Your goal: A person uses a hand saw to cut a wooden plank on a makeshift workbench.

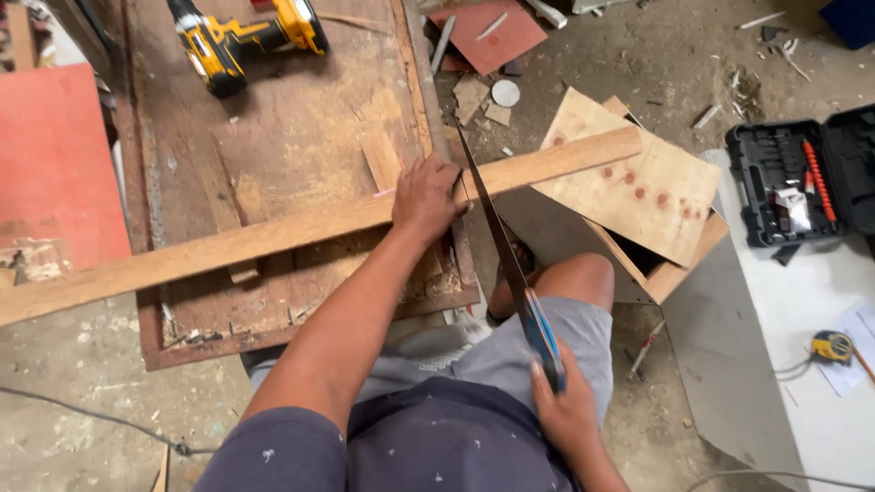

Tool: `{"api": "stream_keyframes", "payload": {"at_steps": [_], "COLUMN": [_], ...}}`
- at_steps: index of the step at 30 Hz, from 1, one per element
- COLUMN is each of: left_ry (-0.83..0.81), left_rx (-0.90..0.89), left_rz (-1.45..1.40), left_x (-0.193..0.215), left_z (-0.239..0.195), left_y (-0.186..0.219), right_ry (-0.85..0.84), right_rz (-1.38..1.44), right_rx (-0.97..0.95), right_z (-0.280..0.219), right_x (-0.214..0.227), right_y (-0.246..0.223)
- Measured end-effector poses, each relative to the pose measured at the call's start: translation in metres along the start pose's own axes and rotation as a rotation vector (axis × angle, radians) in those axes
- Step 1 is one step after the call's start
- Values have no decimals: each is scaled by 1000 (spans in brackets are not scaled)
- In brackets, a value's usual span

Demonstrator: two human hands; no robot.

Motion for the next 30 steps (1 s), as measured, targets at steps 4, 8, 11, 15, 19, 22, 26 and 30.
{"api": "stream_keyframes", "payload": {"at_steps": [4,8,11,15,19,22,26,30], "left_ry": [-3,-14,-23,-23,-132,-253,-216,-8], "left_rx": [-1,1,-12,-11,117,268,241,10], "left_rz": [-19,-20,11,14,-38,-101,-99,3], "left_x": [-4,-30,-34,-33,-12,2,-7,-33], "left_z": [0,5,4,4,0,-2,1,3], "left_y": [-2,-14,-24,-24,0,5,-2,-23], "right_ry": [-4,54,41,33,-40,-95,-90,45], "right_rz": [-93,-15,56,105,-12,-67,-146,-3], "right_rx": [-171,-2,89,132,-12,-113,-135,63], "right_z": [-8,72,152,130,44,-8,3,98], "right_x": [1,-30,-76,-54,-16,4,1,-42], "right_y": [34,-34,-50,-85,-34,-5,6,-59]}}
Point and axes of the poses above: each hand's wrist, its own z-axis towards the middle knuckle, its own x-axis out of the back of the hand, y = z × x, the point moved 10 cm from there along z, towards the middle knuckle, and after that the axes turned 3 degrees about -z, right-handed, at the moved point
